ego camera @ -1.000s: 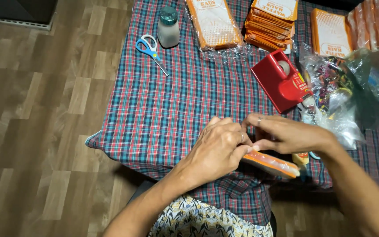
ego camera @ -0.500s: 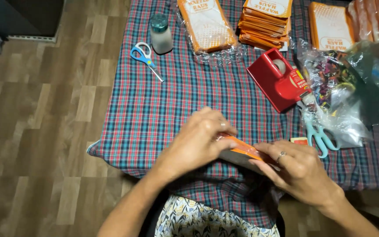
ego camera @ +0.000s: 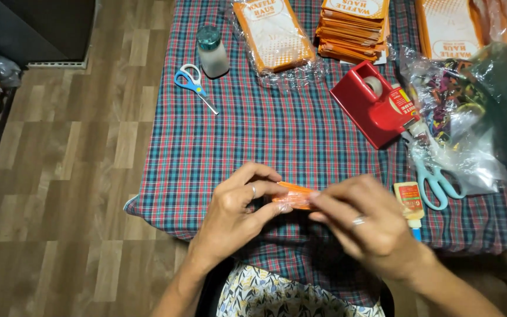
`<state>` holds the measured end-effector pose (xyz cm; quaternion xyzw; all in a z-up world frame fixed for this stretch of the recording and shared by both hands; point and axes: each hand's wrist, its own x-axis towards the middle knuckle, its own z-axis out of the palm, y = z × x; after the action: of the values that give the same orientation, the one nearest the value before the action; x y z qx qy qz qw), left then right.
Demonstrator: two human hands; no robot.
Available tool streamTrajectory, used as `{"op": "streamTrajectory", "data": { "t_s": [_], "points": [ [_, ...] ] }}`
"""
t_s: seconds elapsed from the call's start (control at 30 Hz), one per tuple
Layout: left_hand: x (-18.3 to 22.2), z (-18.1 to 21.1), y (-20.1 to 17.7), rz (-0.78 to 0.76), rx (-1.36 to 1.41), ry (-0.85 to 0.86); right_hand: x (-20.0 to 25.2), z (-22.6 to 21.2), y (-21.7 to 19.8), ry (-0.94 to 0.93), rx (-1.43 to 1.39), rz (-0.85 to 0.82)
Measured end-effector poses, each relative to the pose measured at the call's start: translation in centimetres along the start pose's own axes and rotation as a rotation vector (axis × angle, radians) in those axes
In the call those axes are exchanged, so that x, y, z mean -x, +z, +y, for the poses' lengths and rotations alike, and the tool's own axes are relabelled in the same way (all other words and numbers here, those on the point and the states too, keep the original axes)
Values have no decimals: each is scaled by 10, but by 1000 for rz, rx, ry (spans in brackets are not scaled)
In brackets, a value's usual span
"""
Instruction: Manually inserting stacks of paper bags into plastic sleeves and sealing them with a tape dispenser.
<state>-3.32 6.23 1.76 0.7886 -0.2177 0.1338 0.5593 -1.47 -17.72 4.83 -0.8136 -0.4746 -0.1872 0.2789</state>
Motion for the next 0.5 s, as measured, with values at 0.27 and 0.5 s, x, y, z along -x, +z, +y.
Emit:
{"op": "streamTrajectory", "data": {
  "t_s": [0.27,0.5],
  "points": [
    [6,14,2,39,-8,-13,-9,-11,28,-10,-15,71],
    [3,22,8,65,-86,141,-19,-16,30,183,-89,170]
  ]
}}
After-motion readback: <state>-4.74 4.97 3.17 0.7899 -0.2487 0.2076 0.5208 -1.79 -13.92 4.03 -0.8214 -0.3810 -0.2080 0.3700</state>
